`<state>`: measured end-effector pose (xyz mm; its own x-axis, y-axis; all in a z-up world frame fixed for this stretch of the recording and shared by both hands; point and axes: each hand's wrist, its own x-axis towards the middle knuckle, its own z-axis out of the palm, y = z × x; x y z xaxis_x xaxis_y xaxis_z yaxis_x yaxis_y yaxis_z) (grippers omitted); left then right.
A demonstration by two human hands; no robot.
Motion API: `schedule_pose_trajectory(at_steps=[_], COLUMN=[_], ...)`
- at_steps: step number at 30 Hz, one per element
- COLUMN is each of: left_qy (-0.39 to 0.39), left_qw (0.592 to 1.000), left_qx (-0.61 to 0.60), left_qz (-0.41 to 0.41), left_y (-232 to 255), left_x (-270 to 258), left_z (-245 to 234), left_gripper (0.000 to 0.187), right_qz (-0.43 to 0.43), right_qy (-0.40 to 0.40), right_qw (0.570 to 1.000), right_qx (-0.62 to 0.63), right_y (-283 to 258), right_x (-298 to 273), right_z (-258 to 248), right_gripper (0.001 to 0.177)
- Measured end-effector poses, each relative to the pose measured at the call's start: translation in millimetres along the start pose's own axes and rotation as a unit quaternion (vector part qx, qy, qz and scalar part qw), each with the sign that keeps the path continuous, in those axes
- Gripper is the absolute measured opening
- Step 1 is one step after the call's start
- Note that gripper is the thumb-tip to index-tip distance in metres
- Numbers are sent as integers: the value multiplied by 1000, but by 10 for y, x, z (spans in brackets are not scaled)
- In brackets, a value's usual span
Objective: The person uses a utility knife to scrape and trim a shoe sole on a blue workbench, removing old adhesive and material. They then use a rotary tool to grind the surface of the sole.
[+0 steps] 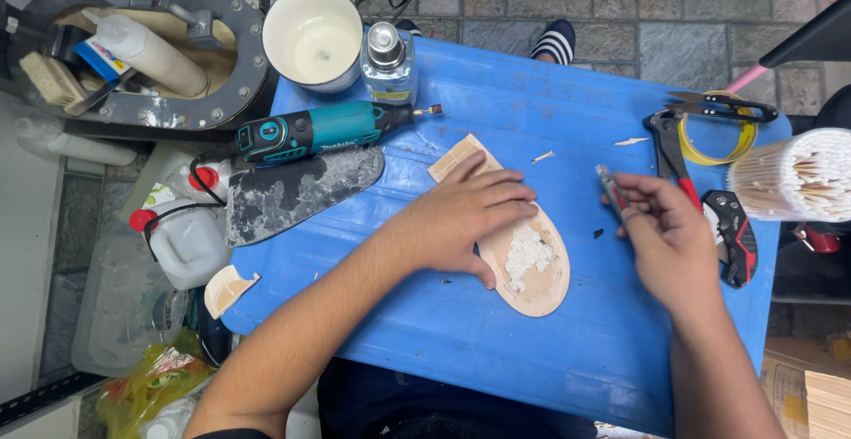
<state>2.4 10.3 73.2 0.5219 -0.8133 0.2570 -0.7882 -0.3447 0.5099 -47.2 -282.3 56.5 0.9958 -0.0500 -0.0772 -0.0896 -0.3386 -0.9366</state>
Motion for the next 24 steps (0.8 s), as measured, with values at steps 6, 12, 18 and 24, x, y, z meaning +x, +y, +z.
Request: schedule_pose_trajectory(at_steps=[6,12,18,24], left_qy=[54,101,89,75], left_qw=[986,973,975,975], left_qx=[79,103,86,85], left_qz=[-139,-181,-183,-192], left_y=[-31,10,-24,-27], left_x=[-82,-184,-175,-155], left_z=[149,194,208,198], left_gripper=[115,113,114,113], right_qz=[-134,-166,-146,-184], right_qy=[-51,-58,-52,-67], right_qw=[970,938,932,925], right_qx=[-196,-298,-329,-327], right_y=[-308,-543,-555,-543], right_x=[-121,-95,-72,-74], right_z=[176,349,441,444], right_gripper=[28,27,21,19])
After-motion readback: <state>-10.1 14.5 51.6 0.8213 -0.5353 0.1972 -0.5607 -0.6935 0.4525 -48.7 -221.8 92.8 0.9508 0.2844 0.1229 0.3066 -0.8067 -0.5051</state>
